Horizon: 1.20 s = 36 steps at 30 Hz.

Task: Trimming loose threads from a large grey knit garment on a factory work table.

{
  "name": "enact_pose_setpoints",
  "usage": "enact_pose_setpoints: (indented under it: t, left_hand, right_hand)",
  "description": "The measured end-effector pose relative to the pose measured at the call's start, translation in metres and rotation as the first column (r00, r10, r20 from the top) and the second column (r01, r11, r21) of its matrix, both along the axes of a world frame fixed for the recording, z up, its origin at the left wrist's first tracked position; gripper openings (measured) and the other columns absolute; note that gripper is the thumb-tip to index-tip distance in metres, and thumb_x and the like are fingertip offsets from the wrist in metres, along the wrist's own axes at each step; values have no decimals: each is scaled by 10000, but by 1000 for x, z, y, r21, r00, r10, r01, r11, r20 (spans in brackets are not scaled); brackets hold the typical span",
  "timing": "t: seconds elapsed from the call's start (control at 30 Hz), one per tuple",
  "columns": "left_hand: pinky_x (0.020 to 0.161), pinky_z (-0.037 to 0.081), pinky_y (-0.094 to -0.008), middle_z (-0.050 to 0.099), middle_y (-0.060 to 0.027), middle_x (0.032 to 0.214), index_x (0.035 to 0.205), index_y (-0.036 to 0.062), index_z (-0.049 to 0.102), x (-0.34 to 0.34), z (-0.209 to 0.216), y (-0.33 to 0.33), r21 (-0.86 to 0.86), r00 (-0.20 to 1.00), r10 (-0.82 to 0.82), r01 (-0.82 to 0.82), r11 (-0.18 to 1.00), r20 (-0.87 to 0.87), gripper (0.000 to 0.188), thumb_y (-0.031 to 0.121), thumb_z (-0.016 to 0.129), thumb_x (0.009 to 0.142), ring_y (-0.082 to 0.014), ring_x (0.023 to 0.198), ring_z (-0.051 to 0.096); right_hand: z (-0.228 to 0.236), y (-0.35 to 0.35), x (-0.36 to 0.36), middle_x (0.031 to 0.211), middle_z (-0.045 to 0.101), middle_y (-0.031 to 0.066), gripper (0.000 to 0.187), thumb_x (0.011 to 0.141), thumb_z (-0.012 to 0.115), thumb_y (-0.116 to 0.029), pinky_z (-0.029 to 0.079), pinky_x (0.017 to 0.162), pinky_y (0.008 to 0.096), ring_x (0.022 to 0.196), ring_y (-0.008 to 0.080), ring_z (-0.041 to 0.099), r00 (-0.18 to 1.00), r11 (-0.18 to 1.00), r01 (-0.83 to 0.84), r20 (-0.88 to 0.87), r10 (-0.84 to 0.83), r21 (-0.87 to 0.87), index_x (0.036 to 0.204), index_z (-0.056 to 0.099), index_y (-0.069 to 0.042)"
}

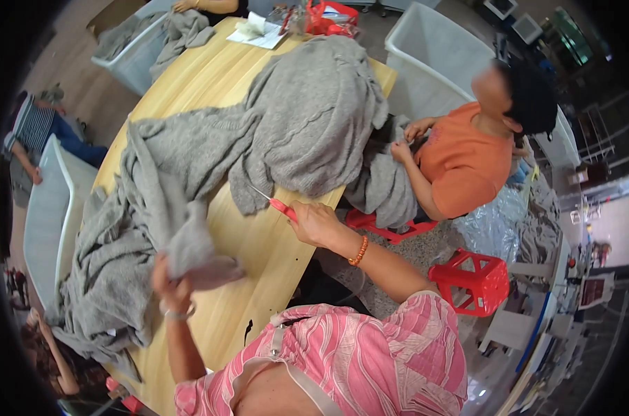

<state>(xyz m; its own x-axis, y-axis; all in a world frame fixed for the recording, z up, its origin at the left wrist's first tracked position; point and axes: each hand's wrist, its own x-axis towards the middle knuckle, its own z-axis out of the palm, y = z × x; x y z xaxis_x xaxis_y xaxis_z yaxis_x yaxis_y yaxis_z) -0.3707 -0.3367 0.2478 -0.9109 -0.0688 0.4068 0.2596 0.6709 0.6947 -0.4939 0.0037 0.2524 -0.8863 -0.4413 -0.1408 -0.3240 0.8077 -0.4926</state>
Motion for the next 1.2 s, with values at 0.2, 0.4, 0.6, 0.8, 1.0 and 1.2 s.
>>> enact_pose_setpoints:
  t: [0.2, 0.4, 0.6, 0.8, 1.0, 1.2]
  left_hand:
    - [803, 493, -339, 580, -195, 1051, 1069, -4, 567, 18, 108, 48, 184, 932, -38, 111, 977, -360, 319, 78, 612, 765, -296, 940, 594]
    - [824, 501, -322, 535, -170, 1172, 1157, -8, 519, -128, 174, 229, 304, 909, -130, 263, 916, -396, 352, 4, 565, 808, -250, 1012, 575]
    - [806, 469, -264, 641, -105, 1018, 1102, -16, 584, -205, 202, 161, 241, 905, -133, 246, 939, -405, 387, -30, 576, 715, -133, 949, 592]
    - [885, 394, -428, 484, -247, 1030, 1093, -56, 451, -382, 230, 264, 199, 634, -170, 468, 861, -755, 332, 88, 577, 822, -376, 989, 478]
    - [873, 461, -382, 547, -211, 1154, 1157, 2, 550, -485, 52, 225, 270, 960, -275, 280, 921, -56, 568, 397, 686, 773, -311, 1002, 576]
    - [1039, 334, -406, 415, -205, 1363, 1384, 69, 354, -335, -126, 77, -185, 917, 23, 56, 981, 399, 687, 286, 650, 803, -344, 1244, 405]
  right_hand:
    - [10, -52, -19, 806, 620, 224, 217, 838, 571, -238, 477, 684, 487, 777, 407, 613, 995, 935, 41, -71, -70, -352, 961, 537, -64]
    - [24, -83, -18, 872, 632, 202, 308, 835, 522, -322, 486, 743, 405, 851, 352, 626, 842, 836, -464, 145, 519, -294, 1049, 538, -101]
    - [9, 5, -63, 953, 660, 160, 390, 855, 543, -310, 486, 759, 361, 881, 289, 628, 758, 527, -108, 273, 592, -843, 1157, 562, -63]
    - [-43, 137, -78, 912, 659, 116, 347, 903, 530, -229, 463, 573, 280, 756, 196, 624, 922, 809, 326, 355, -157, -489, 1182, 533, -23]
    - [-25, 181, -143, 754, 630, 43, 298, 908, 536, -154, 429, 421, 240, 649, 130, 621, 600, 492, 793, 319, -734, -360, 1173, 548, -17]
    - [-48, 181, -139, 755, 622, 40, 293, 938, 507, -171, 375, 395, 197, 622, 101, 603, 707, 568, 681, 213, -674, -462, 1178, 526, -5]
